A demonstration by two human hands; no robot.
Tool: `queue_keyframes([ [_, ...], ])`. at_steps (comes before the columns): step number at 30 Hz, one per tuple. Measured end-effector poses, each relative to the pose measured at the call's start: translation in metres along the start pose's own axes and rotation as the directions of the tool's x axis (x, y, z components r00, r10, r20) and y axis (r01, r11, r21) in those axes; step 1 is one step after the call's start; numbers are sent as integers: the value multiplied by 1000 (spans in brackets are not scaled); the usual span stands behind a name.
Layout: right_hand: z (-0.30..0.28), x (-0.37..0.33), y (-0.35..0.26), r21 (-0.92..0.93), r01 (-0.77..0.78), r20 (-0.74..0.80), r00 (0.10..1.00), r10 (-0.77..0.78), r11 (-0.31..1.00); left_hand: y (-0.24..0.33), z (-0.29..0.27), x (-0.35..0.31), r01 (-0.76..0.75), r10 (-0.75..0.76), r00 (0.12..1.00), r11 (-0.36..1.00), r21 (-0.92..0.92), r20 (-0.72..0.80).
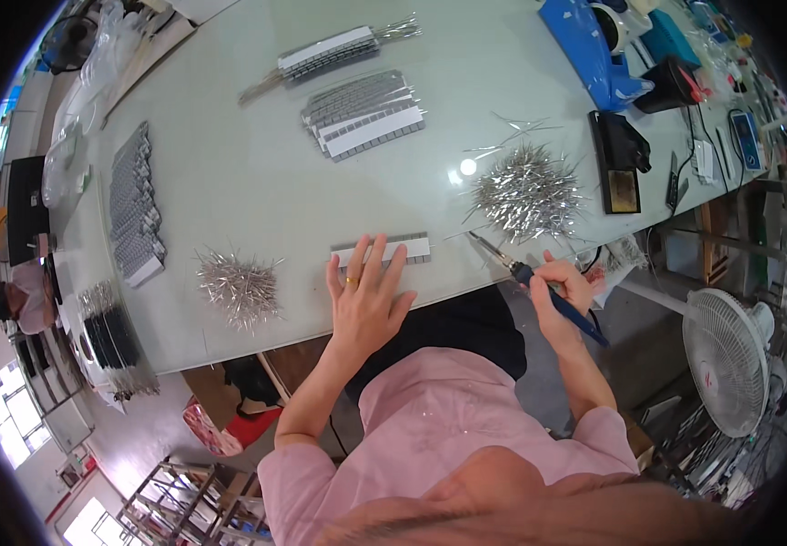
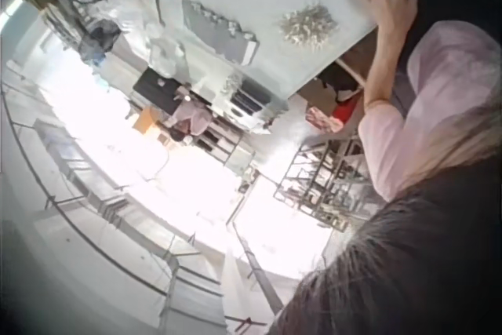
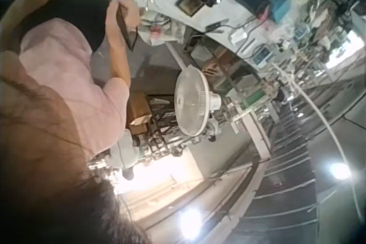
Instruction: Soldering thin wires onto metal components at a factory workbench.
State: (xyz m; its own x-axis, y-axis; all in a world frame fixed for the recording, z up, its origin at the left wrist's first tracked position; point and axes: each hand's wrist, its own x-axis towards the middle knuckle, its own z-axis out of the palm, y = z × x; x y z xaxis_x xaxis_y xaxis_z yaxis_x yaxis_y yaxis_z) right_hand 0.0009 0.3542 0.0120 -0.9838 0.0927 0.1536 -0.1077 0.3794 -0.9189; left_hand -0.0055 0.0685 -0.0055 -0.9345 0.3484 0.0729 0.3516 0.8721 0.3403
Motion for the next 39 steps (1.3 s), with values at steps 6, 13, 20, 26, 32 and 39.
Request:
queue_keyframes([
  [6,9,3,-12,-24,82,92,993,-79,996,6,4,-3,22,-21,999,999,38,-27],
  [13,9,6,-15,-33,83,105,991,-80,996,11,12,-2,15,-10,999,994,104,-50],
  [20,11,9,-18,-59,134,115,985,-126,989,10,12,1,11,-7,999,995,102,-38],
  [26,14,12,-19,-104,212,140,970,-196,972,10,11,1,5,-2,1000,995,97,-30],
  [32,15,12,-19,-119,218,150,968,-199,969,11,10,2,-6,11,999,993,114,-47],
  [39,16,14,-24,-124,199,160,971,-178,972,11,9,3,-12,19,998,993,119,-56],
])
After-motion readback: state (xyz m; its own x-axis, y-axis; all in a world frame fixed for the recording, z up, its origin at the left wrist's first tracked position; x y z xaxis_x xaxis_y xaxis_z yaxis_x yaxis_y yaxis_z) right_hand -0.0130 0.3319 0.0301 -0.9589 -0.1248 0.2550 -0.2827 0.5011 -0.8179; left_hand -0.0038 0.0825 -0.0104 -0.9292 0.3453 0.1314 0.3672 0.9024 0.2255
